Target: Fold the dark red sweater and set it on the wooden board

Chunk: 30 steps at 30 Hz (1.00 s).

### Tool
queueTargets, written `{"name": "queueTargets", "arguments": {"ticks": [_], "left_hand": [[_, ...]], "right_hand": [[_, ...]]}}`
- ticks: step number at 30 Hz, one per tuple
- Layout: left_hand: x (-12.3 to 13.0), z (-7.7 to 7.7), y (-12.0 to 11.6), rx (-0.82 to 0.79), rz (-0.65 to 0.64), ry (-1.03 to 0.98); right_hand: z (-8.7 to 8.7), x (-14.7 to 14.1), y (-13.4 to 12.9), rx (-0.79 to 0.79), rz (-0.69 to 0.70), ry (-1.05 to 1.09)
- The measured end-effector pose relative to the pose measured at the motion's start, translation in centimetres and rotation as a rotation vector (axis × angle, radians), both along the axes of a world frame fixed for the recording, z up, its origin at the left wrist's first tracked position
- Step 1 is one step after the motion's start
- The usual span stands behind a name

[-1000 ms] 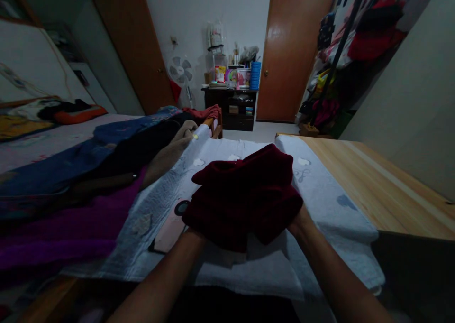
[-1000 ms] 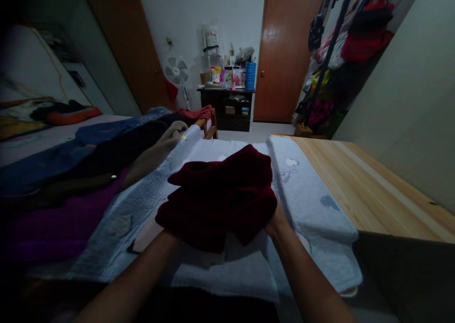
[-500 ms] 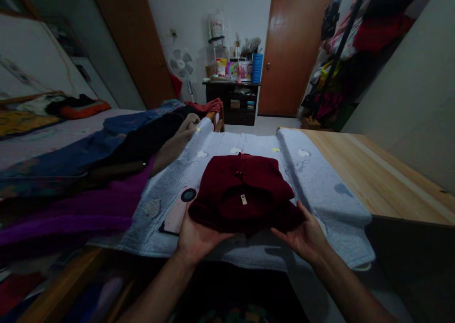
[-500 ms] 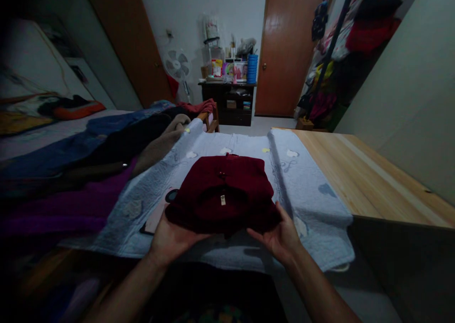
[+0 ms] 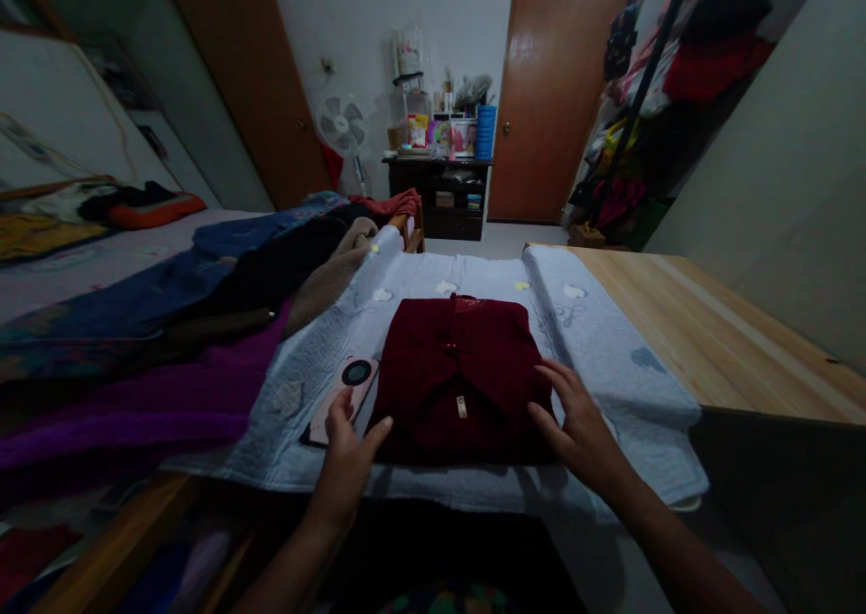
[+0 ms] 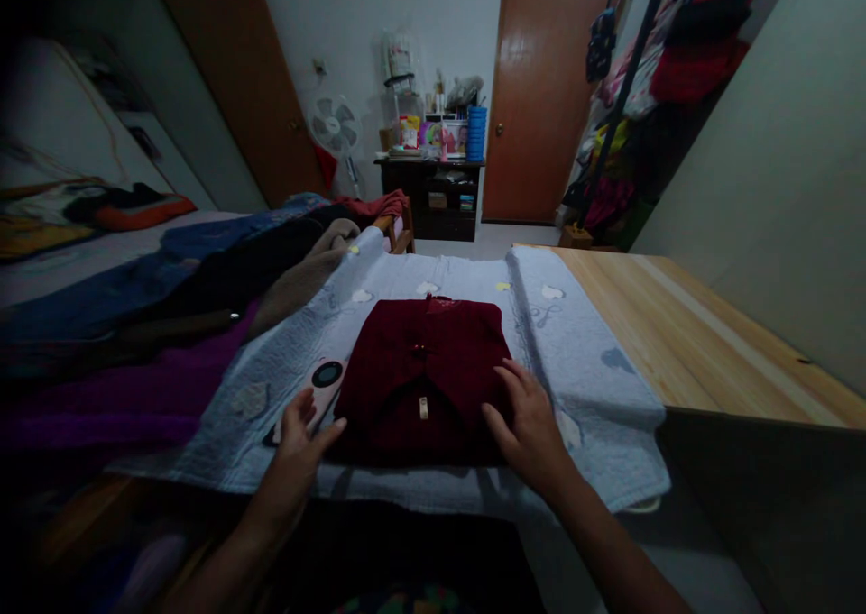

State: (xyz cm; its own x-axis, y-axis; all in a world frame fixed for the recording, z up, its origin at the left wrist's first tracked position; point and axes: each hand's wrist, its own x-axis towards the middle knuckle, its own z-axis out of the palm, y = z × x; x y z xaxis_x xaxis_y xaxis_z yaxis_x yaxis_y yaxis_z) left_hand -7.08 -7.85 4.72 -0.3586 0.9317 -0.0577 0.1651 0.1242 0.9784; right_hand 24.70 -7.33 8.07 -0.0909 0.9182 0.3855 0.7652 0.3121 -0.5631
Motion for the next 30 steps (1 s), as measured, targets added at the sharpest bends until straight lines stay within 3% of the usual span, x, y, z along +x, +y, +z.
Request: {"name": "queueTargets", "arguments": {"ticks": [3, 5, 8, 12, 14, 16, 19, 21, 23, 26, 30], "left_hand": [[0.6, 0.4, 2.1, 0.104, -0.153, 0.272], [1.0, 0.4, 3.6, 0.100, -0.199, 0.326], [1.1, 0.2, 5.1, 0.051, -0.282, 0.250], [0.2, 0.2, 5.4, 0.012, -0.439, 0.112], [-0.2, 0.5, 5.0, 0.000, -0.426, 0.253], [-0.3, 1.2, 4.7, 0.008, -0.365, 0.521], [0.8, 3.0, 5.5, 0.147, -0.285, 0.873], [2.5, 4.2, 7.1, 0.294, -0.378, 0.956], [4.6, 4.8, 9.6, 0.387, -0.571, 0.968], [7.7, 3.7, 13.3, 0.373, -0.756, 0.989], [9.6, 0.0, 15.4, 0.313, -0.801, 1.072]], "right_hand": [[-0.4, -2.3, 0.5, -0.070, 0.096, -0.181], [-1.0, -3.2, 0.5, -0.150, 0.131, -0.325], [-1.3, -3.6, 0.2, -0.209, 0.141, -0.459], [-0.5, -3.5, -0.1, -0.221, 0.128, -0.456], [-0.5, -3.6, -0.3, -0.242, 0.131, -0.446], [-0.9, -4.0, -0.5, -0.260, 0.135, -0.443], [-1.4, -4.7, -0.6, -0.258, 0.129, -0.441], [-1.3, -4.9, -0.5, -0.248, 0.122, -0.436], [-1.0, -5.0, -0.1, -0.239, 0.116, -0.423], [-0.9, -4.7, 0.5, -0.222, 0.110, -0.366], [-2.1, -3.8, 1.2, -0.197, 0.075, -0.216]]}}
